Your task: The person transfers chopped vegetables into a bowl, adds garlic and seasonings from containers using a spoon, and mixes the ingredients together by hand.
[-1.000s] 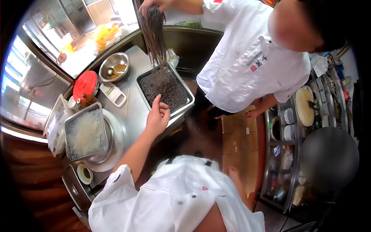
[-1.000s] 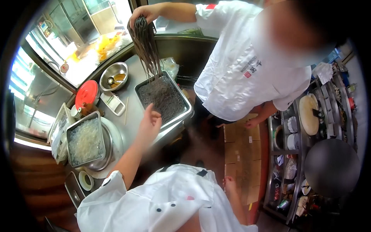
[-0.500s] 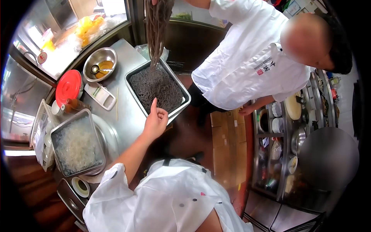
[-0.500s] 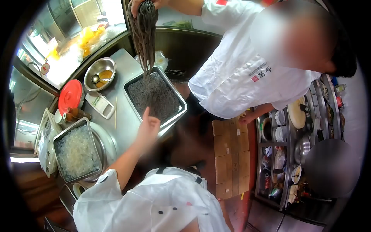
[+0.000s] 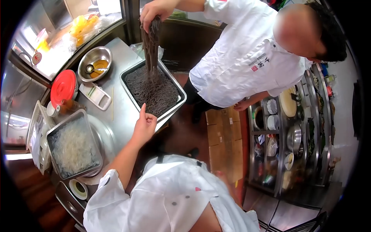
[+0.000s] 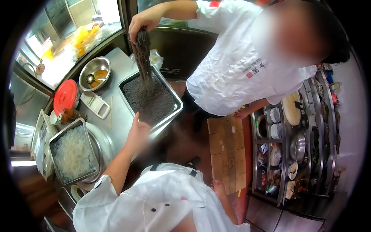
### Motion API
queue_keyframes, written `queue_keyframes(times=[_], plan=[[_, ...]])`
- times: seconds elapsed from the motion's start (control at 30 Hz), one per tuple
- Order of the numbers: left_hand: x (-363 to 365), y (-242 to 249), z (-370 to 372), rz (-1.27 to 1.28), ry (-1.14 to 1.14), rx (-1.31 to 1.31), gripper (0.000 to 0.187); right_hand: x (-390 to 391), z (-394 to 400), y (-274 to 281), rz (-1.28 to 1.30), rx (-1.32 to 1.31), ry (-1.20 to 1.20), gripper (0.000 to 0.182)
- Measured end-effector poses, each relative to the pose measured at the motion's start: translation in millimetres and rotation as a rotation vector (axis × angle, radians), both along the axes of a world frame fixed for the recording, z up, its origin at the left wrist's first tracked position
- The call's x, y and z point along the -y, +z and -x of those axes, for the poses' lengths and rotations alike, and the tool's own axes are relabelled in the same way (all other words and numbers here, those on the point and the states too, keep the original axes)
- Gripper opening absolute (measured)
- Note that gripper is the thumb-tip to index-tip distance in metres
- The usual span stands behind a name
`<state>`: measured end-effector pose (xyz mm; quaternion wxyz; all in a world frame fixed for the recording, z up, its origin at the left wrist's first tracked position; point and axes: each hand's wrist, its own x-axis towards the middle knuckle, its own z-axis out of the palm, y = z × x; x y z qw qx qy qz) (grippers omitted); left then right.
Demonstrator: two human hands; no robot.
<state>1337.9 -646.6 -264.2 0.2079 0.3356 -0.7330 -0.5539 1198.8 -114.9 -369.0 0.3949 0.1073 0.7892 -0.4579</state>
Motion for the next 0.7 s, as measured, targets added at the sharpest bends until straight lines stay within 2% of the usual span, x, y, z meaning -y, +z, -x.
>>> queue_keyframes(times=[0.1, 0.17, 0.27, 0.37, 0.47, 0.53, 0.57, 0.6, 0.67, 0.7], plan=[[1.6, 5.7, 0.2, -0.012, 0.024, -0.034, 0.079, 11.2, 11.6, 18.5, -0.19, 0.012, 0.08, 0.013], [2.0, 4.4, -0.4, -0.01, 0.044, -0.045, 0.078, -26.9, 28.4, -25.2, -0.188, -0.098, 0.154, 0.008], [-0.2, 13.5, 0.4, -0.036, 0.063, -0.044, 0.077, -34.0, 44.1, -25.7, -0.246, -0.179, 0.144, 0.009], [-3.2, 17.9, 4.0, 0.084, 0.067, -0.12, 0.077, -56.2, 60.8, -32.3, -0.192, -0.303, 0.231, 0.013], [-4.0, 19.0, 10.9, 0.053, 0.055, -0.154, 0.07, -99.9, 87.9, -76.3, -0.037, -0.688, 0.568, 0.019], [-4.1, 17.9, 14.6, -0.031, 0.013, -0.072, 0.061, -118.0, 108.1, -96.1, -0.091, -0.886, 0.706, 0.027], [-4.1, 17.7, 16.8, -0.072, -0.01, -0.032, 0.056, -95.3, 105.6, -58.8, -0.173, -0.602, 0.326, 0.037], [-5.1, 19.4, 18.2, -0.073, -0.02, -0.035, 0.052, -37.9, 99.9, 15.3, -0.248, -0.32, -0.114, 0.048], [-8.5, 25.6, 19.0, -0.073, -0.04, -0.037, 0.043, 1.1, 118.3, 84.2, -0.205, -0.382, -0.4, 0.071], [-9.8, 28.1, 19.6, -0.082, -0.036, -0.015, 0.038, -23.4, 145.1, 77.5, -0.106, -0.52, -0.508, 0.077]])
